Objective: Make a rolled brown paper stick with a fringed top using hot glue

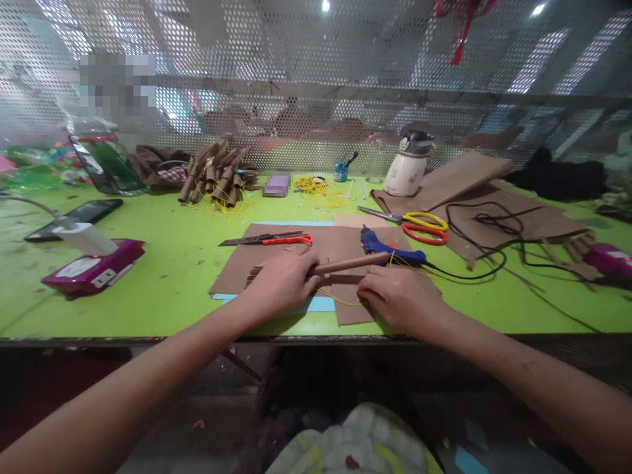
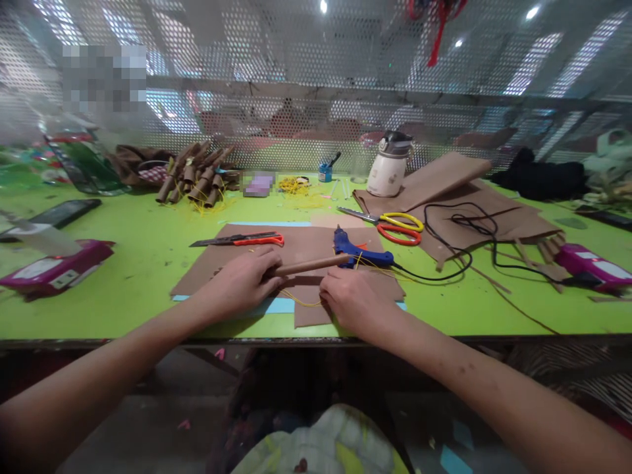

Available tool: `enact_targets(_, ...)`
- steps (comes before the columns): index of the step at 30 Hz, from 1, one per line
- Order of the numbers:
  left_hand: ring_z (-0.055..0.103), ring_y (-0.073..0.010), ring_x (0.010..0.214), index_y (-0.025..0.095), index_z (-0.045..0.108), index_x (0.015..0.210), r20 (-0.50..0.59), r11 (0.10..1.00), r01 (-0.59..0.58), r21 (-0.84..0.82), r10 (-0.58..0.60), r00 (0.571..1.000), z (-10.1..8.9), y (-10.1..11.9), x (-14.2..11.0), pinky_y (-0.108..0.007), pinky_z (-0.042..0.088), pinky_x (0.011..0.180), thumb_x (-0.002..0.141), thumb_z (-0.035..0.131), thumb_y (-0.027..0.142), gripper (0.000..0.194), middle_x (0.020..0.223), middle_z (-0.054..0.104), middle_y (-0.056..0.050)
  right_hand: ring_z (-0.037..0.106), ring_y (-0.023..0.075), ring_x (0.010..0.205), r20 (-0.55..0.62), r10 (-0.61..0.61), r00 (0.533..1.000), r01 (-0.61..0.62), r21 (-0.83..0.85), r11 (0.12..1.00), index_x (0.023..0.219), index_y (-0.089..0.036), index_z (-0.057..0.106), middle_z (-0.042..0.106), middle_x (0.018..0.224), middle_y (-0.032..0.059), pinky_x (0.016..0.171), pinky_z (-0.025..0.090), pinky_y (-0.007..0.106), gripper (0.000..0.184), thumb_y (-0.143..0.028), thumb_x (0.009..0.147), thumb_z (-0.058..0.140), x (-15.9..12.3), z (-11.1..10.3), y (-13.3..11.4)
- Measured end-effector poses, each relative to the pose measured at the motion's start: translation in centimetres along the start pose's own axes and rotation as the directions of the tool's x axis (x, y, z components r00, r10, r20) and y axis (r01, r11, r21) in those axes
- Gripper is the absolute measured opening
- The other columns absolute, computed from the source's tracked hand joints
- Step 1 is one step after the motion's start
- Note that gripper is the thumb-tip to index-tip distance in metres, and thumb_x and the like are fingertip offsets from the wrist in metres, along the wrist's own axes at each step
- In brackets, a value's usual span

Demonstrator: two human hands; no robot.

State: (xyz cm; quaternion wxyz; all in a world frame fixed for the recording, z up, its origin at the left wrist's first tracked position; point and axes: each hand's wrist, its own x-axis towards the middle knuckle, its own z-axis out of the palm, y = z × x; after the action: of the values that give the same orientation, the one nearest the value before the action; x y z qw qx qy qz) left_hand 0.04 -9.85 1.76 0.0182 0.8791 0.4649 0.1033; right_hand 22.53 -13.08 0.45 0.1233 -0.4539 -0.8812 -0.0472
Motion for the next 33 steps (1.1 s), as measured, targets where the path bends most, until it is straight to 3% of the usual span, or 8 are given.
enact_targets(3,0.056,-0.0217,0.076,0.019,0.054,0.081,-0.006,0.998,-0.009,-0.067,0.009,1.0,-0.2,0.0,0.1,-0.031,0.039,0.061,0.087,0.05,0.032,0.014,0.088,0.059,-0.007,0.057,0.0162,0.066,-0.057,-0.034,0.998,0.03,-0.072,0.997,0.078,-0.016,0.065,0.066,0.075,0.0059,0.055,0.025,0.029,0.019,-0.018,0.089,0.049,0.3,0.6,-0.5)
enact_targets(7,0.056,-0.0208,0.087,0.018,0.055,0.086,-0.03,0.981,-0.103,-0.163,0.1,0.995,-0.3,-0.3,0.1,-0.03,0.042,0.07,0.088,0.048,0.027,0.012,0.103,0.059,-0.008,0.055,0.0173,0.061,-0.047,0.001,0.999,-0.008,-0.143,0.99,0.077,-0.016,0.062,0.065,0.072,0.0069,0.053,0.02,0.031,0.017,-0.016,0.088,0.049,0.6,0.9,-1.3)
enact_targets(10,0.057,-0.0198,0.086,0.02,0.057,0.095,0.03,0.969,-0.133,-0.207,0.142,0.989,-0.5,-0.4,0.2,-0.029,0.042,0.068,0.089,0.047,0.028,0.014,0.103,0.061,-0.006,0.056,0.018,0.061,-0.034,0.031,0.999,-0.035,-0.133,0.99,0.076,-0.016,0.063,0.066,0.072,0.0072,0.053,0.021,0.031,0.019,-0.018,0.088,0.049,0.4,0.5,-1.6)
enact_targets(14,0.056,-0.0192,0.071,0.02,0.056,0.088,0.123,0.99,-0.061,-0.131,0.077,0.989,-0.9,0.0,0.3,-0.028,0.037,0.058,0.09,0.045,0.034,0.018,0.083,0.061,-0.005,0.059,0.0174,0.068,-0.006,-0.015,1.0,0.015,-0.07,0.997,0.08,-0.016,0.066,0.066,0.075,0.006,0.057,0.029,0.029,0.021,-0.019,0.09,0.048,-0.7,-0.6,-1.0)
enact_targets(22,0.059,-0.0212,0.072,0.02,0.051,0.092,0.122,0.997,-0.073,-0.02,0.075,0.99,-1.3,1.2,0.1,-0.03,0.038,0.059,0.09,0.043,0.043,0.025,0.088,0.062,-0.007,0.06,0.0176,0.064,0.197,-0.074,0.978,0.103,-0.141,0.985,0.084,-0.017,0.068,0.068,0.073,0.0067,0.054,0.03,0.027,0.018,-0.015,0.087,0.051,-0.5,-2.6,0.4)
enact_targets(27,0.06,-0.0262,0.079,0.021,0.05,0.097,0.105,0.998,-0.054,0.03,0.05,0.993,-1.0,2.1,-0.4,-0.031,0.039,0.058,0.081,0.049,0.062,0.044,0.085,0.063,-0.007,0.063,0.018,0.07,0.152,-0.069,0.986,0.06,0.065,0.996,0.082,-0.017,0.07,0.07,0.075,0.0069,0.059,0.037,0.026,0.023,-0.024,0.09,0.049,-0.8,-3.6,0.9)
enact_targets(31,0.06,-0.0283,0.086,0.02,0.049,0.1,0.069,0.994,-0.08,0.078,0.074,0.995,-0.4,2.2,-0.7,-0.032,0.04,0.06,0.078,0.055,0.062,0.047,0.088,0.063,-0.008,0.063,0.0159,0.068,0.104,-0.101,0.989,0.078,0.204,0.976,0.085,-0.018,0.071,0.071,0.076,0.0045,0.062,0.04,0.025,0.022,-0.017,0.088,0.049,-1.7,-5.1,2.0)
enact_targets(33,0.06,-0.0279,0.084,0.02,0.049,0.103,0.074,0.993,-0.091,0.078,0.086,0.994,-0.2,2.2,-0.8,-0.033,0.04,0.06,0.079,0.055,0.061,0.048,0.088,0.063,-0.008,0.063,0.0156,0.068,0.023,-0.07,0.997,0.064,0.218,0.974,0.088,-0.018,0.072,0.072,0.078,0.0039,0.062,0.04,0.025,0.019,-0.018,0.086,0.052,-1.5,-5.8,2.5)
